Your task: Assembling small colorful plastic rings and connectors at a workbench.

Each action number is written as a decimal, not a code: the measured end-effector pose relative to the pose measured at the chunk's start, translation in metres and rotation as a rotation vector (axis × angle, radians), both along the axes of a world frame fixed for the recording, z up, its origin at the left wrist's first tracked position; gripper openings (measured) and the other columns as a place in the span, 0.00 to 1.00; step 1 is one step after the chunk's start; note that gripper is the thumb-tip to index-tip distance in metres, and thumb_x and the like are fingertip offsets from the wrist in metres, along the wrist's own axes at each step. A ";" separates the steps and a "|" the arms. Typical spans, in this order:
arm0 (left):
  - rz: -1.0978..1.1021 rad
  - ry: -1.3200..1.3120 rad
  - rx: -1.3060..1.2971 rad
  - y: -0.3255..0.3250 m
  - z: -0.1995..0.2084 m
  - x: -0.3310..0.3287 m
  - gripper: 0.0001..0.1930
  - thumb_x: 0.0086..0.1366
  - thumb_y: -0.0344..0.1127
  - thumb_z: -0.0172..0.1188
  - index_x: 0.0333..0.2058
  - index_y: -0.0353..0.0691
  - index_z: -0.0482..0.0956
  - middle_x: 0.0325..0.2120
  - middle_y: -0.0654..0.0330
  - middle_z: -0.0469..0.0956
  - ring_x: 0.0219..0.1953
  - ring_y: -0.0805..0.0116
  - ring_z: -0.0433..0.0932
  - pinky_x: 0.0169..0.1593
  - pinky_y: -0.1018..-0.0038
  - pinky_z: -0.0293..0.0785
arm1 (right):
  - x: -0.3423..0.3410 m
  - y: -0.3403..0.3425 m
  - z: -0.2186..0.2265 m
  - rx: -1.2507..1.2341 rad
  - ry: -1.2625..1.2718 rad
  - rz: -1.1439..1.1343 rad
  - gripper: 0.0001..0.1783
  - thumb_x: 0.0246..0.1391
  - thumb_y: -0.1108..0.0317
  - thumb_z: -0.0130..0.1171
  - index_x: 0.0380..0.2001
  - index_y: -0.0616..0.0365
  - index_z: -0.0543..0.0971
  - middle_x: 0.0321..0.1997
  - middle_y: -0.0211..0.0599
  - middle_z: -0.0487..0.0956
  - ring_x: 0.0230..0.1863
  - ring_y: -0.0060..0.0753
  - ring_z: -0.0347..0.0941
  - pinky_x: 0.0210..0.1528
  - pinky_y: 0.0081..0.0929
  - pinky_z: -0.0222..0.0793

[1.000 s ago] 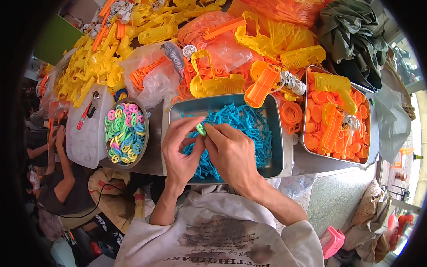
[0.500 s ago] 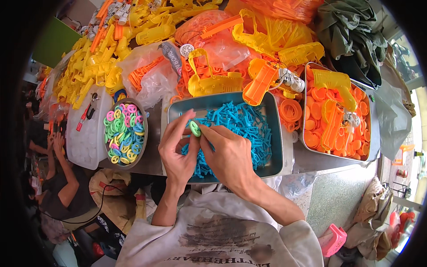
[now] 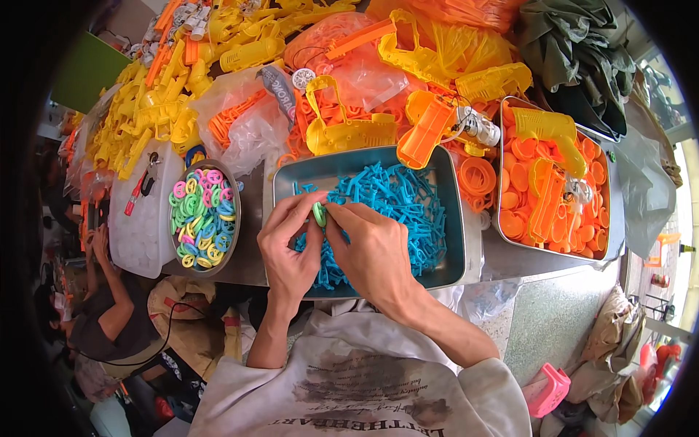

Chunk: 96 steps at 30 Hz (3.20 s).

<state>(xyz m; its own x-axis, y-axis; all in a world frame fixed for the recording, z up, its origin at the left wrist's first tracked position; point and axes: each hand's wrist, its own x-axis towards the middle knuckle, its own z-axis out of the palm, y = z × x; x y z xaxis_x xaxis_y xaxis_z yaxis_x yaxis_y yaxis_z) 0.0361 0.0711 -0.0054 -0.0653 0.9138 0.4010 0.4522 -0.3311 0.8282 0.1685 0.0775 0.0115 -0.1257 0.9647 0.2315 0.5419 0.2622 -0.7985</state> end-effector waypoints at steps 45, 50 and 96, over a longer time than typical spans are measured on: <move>-0.087 0.148 -0.178 0.006 0.001 -0.007 0.26 0.50 0.08 0.48 0.46 0.35 0.78 0.36 0.53 0.76 0.31 0.60 0.79 0.35 0.68 0.75 | -0.004 0.003 -0.017 -0.092 -0.011 0.052 0.10 0.48 0.78 0.57 0.36 0.63 0.81 0.35 0.47 0.81 0.33 0.50 0.78 0.33 0.35 0.74; -0.057 0.092 -0.179 0.005 -0.006 -0.007 0.26 0.50 0.08 0.48 0.46 0.37 0.79 0.35 0.54 0.77 0.29 0.64 0.80 0.33 0.71 0.75 | -0.001 0.006 -0.013 -0.119 0.001 0.093 0.11 0.49 0.81 0.54 0.37 0.64 0.80 0.34 0.47 0.80 0.33 0.52 0.77 0.34 0.38 0.73; 0.518 0.473 -0.138 -0.005 0.013 -0.168 0.09 0.56 0.24 0.62 0.37 0.37 0.78 0.35 0.56 0.75 0.37 0.56 0.75 0.41 0.63 0.71 | 0.026 0.030 -0.008 -0.325 0.369 0.205 0.09 0.54 0.79 0.61 0.39 0.69 0.78 0.36 0.32 0.77 0.39 0.21 0.76 0.44 0.19 0.73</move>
